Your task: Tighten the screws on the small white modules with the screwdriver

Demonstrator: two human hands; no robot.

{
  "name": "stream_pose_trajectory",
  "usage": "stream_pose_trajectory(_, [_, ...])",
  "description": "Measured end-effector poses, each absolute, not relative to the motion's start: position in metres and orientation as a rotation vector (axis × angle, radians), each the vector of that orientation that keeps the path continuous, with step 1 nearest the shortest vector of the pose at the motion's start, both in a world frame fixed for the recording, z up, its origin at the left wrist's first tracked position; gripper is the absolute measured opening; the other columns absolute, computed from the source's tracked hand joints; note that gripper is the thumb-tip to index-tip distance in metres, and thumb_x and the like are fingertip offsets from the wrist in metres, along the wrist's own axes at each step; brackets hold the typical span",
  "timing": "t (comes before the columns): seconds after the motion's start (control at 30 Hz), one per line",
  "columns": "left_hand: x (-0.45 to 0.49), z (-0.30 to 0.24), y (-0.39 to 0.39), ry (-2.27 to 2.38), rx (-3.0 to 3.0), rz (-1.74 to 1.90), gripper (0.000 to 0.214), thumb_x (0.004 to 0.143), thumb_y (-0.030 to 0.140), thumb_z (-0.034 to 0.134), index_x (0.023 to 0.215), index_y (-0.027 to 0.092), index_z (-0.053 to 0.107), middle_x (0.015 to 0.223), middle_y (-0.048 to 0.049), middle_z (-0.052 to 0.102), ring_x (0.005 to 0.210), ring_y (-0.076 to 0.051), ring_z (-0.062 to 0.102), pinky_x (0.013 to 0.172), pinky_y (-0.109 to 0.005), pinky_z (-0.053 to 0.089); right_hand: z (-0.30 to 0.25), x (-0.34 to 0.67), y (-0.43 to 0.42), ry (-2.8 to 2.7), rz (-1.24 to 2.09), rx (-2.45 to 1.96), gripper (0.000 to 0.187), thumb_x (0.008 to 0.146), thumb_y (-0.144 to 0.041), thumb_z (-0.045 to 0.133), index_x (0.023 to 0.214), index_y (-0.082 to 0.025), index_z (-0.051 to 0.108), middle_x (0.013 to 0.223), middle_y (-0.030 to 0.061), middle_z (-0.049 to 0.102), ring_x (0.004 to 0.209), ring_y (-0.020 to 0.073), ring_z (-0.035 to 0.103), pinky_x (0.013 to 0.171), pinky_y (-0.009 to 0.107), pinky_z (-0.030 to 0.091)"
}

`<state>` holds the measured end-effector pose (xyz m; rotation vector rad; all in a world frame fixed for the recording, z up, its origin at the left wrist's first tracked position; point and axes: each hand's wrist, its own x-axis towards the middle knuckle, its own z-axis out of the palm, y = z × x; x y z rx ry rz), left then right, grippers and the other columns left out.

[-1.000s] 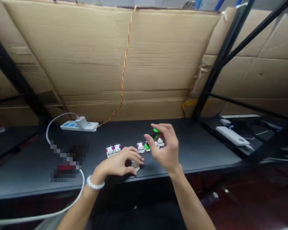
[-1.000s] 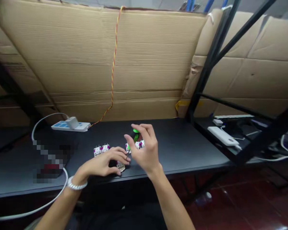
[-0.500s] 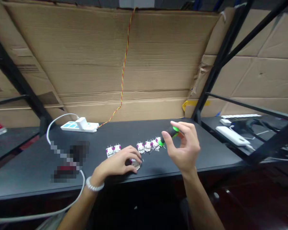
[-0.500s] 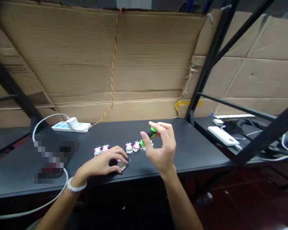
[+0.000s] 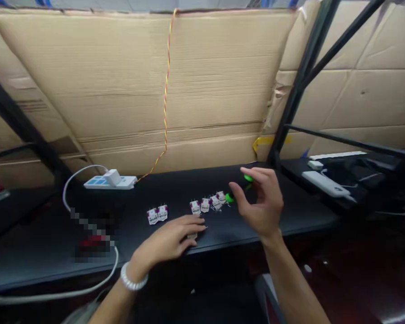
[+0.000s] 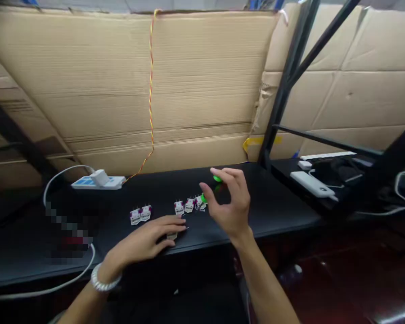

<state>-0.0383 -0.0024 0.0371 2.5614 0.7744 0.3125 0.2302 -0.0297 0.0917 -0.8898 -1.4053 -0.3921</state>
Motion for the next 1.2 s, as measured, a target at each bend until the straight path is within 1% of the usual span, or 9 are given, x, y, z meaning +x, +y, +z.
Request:
stream_pose_trajectory(0.17, [-0.031,0.037,-0.005,0.760,2.617,0.302,0.046,0.104,0.014,0.061,0.148,0.028,0.067,0.160,-0.0055,0.062,0.152,-0.027,0.054,0.131,-0.051,0.042,0.094,0.231,-0.030,-1.404,-0.394,-0.877,0.029,0.093,-0.023,0.081,0.122,-0.024,0.074,0.107,0.0078,0.068,0.096,0.0226,0.070,0.073,0.036,0.064])
stream_pose_trajectory(0.27, [-0.028,0.038,-0.007,0.724,2.660,0.312,0.047,0.105,0.011,0.057,0.147,0.029,0.068,0.157,-0.0043,0.065,0.151,-0.027,0.056,0.130,-0.051,0.043,0.094,0.231,-0.030,-1.406,-0.380,-0.867,0.030,0.093,-0.022,0.081,0.122,-0.024,0.074,0.107,0.0077,0.068,0.096,0.0225,0.069,0.073,0.035,0.063])
stream_pose_trajectory(0.43, [-0.025,0.035,-0.008,0.725,2.699,0.268,0.049,0.104,0.006,0.051,0.145,0.027,0.071,0.153,-0.0031,0.069,0.152,-0.030,0.053,0.127,-0.053,0.047,0.095,0.232,-0.031,-1.421,-0.367,-0.859,0.029,0.094,-0.023,0.081,0.122,-0.023,0.074,0.108,0.0077,0.067,0.094,0.0219,0.069,0.073,0.035,0.063])
stream_pose_trajectory(0.57, [-0.025,0.034,-0.009,0.694,2.735,0.267,0.055,0.103,0.002,0.046,0.144,0.029,0.072,0.149,-0.0018,0.072,0.152,-0.029,0.053,0.126,-0.052,0.048,0.096,0.232,-0.031,-1.424,-0.374,-0.852,0.028,0.094,-0.022,0.080,0.121,-0.022,0.074,0.107,0.0078,0.067,0.093,0.0218,0.069,0.073,0.034,0.063])
stream_pose_trajectory(0.67, [-0.025,0.035,-0.009,0.676,2.761,0.290,0.058,0.101,0.000,0.046,0.143,0.031,0.072,0.150,-0.0016,0.071,0.151,-0.028,0.055,0.126,-0.051,0.049,0.096,0.231,-0.031,-1.432,-0.366,-0.845,0.028,0.095,-0.023,0.080,0.122,-0.023,0.074,0.107,0.0078,0.067,0.092,0.0213,0.068,0.071,0.034,0.063])
stream_pose_trajectory(0.8, [-0.025,0.037,-0.009,0.659,2.780,0.278,0.058,0.098,-0.003,0.047,0.136,0.030,0.077,0.149,-0.0015,0.072,0.149,-0.028,0.057,0.125,-0.051,0.050,0.096,0.231,-0.031,-1.437,-0.366,-0.848,0.028,0.095,-0.023,0.080,0.122,-0.024,0.073,0.107,0.0079,0.068,0.093,0.0220,0.068,0.072,0.034,0.063])
stream_pose_trajectory(0.9, [-0.024,0.037,-0.008,0.640,2.770,0.287,0.053,0.100,-0.001,0.048,0.133,0.027,0.078,0.144,-0.0024,0.075,0.148,-0.028,0.059,0.126,-0.051,0.050,0.096,0.230,-0.031,-1.441,-0.361,-0.850,0.027,0.095,-0.023,0.079,0.122,-0.023,0.073,0.106,0.0079,0.068,0.091,0.0220,0.069,0.071,0.035,0.063])
stream_pose_trajectory(1.2, [-0.025,0.035,-0.006,0.657,2.759,0.345,0.038,0.105,0.006,0.056,0.130,0.024,0.078,0.138,-0.0043,0.078,0.143,-0.027,0.064,0.123,-0.046,0.054,0.095,0.231,-0.029,-1.463,-0.339,-0.836,0.028,0.095,-0.022,0.079,0.122,-0.023,0.073,0.107,0.0081,0.067,0.093,0.0217,0.069,0.072,0.035,0.063])
